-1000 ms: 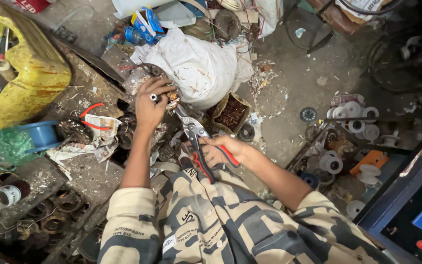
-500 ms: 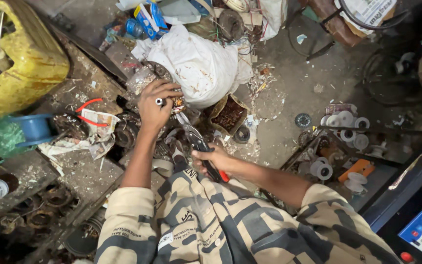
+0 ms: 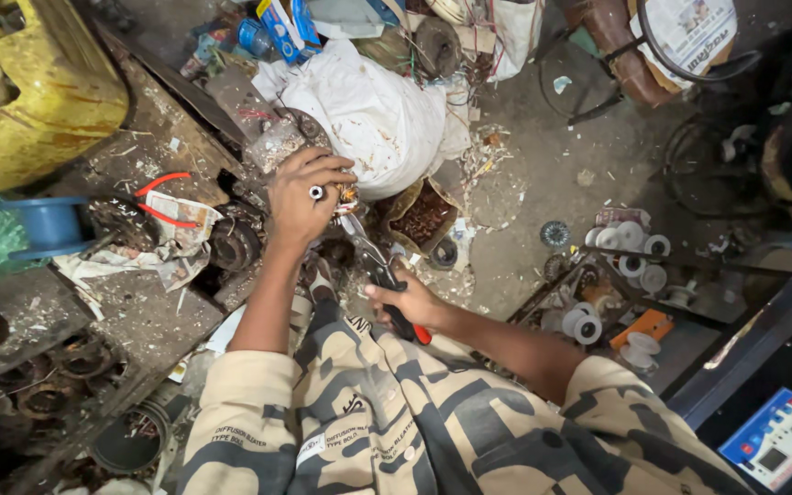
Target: The person uses pliers to cut a small metal component held in a bench vise. They repeatedly reposition the component and cut it into smaller pieces, dropping the cuttings into a container below.
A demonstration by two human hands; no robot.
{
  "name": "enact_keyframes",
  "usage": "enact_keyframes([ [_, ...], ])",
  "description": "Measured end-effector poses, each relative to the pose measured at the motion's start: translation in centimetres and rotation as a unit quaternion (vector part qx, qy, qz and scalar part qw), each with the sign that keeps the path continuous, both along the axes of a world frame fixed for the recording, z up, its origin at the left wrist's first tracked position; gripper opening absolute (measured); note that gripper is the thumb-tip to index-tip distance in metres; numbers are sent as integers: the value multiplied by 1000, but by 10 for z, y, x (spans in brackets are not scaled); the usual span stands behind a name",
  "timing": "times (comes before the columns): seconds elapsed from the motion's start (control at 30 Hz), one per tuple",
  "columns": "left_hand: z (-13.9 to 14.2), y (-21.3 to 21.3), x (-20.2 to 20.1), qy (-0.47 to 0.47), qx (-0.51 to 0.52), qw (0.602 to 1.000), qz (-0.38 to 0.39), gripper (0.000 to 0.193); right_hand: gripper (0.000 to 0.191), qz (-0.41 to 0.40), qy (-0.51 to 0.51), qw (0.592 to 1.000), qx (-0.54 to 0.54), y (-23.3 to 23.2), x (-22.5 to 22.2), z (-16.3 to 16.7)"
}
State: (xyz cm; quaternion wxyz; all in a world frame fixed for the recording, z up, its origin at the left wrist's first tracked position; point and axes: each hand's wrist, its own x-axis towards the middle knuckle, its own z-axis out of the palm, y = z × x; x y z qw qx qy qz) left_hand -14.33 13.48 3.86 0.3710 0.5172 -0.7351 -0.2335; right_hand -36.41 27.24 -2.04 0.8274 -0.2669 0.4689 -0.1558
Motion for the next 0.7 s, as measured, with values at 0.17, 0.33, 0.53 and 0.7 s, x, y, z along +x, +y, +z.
enact_keyframes([
  [0.17,0,2,11,-6,5,1000,-2,25,27,-18,19,999,-39,11,18,8],
  [0.33,2,8,13,-13,6,1000,-8,25,31,20,-161,978,128,-12,2,44],
  [0.53,-4,11,14,-18,-17,1000,6,25,27,-7,-70,997,15,9,10,19],
  [0.7,-6,11,23,11,15,1000,24,24,25,0,255,895,-365,35,43,-9],
])
